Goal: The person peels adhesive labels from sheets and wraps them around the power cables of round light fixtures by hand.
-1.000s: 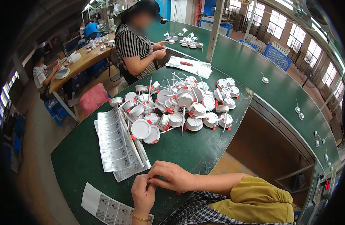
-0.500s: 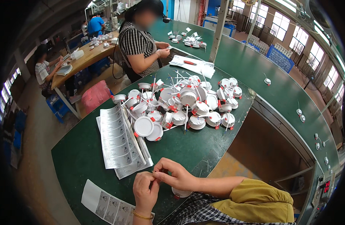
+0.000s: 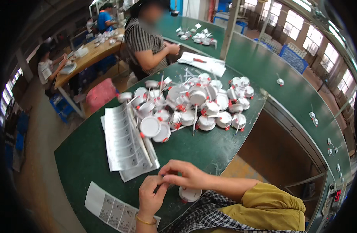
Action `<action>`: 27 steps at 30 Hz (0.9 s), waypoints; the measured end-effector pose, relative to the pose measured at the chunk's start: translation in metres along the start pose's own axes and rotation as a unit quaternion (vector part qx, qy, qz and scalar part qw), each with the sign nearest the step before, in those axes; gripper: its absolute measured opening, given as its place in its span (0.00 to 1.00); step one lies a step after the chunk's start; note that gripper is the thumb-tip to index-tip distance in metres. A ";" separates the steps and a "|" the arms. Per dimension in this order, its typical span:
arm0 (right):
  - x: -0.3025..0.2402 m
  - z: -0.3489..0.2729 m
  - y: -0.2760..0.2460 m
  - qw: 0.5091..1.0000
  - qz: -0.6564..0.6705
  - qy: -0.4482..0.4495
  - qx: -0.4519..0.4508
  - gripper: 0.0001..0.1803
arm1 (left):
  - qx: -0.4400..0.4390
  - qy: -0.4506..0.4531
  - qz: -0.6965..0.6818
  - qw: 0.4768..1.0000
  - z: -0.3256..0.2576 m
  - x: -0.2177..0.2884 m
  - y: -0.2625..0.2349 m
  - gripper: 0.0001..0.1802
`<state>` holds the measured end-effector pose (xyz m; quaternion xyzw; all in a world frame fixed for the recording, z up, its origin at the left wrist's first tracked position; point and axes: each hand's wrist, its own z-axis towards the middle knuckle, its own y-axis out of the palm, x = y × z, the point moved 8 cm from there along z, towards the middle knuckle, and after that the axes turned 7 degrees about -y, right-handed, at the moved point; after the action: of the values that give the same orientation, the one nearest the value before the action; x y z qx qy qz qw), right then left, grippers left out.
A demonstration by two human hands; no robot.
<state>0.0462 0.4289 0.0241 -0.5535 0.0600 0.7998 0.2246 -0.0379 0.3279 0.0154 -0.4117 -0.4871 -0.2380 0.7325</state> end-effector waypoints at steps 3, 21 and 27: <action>0.000 -0.001 -0.006 0.997 -0.069 -0.040 -0.004 0.10 | -0.007 -0.010 0.000 1.000 0.005 0.000 0.001 0.04; 0.032 -0.021 0.001 0.979 0.002 0.202 -0.023 0.12 | -0.049 -0.134 -0.088 0.986 0.007 -0.024 0.002 0.13; 0.021 -0.017 0.001 0.991 -0.105 0.079 -0.001 0.09 | -0.013 -0.105 -0.029 0.994 0.006 -0.025 -0.006 0.18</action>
<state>0.0542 0.4281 -0.0020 -0.6182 0.0183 0.7255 0.3018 -0.0553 0.3285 -0.0041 -0.4295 -0.5698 -0.2209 0.6649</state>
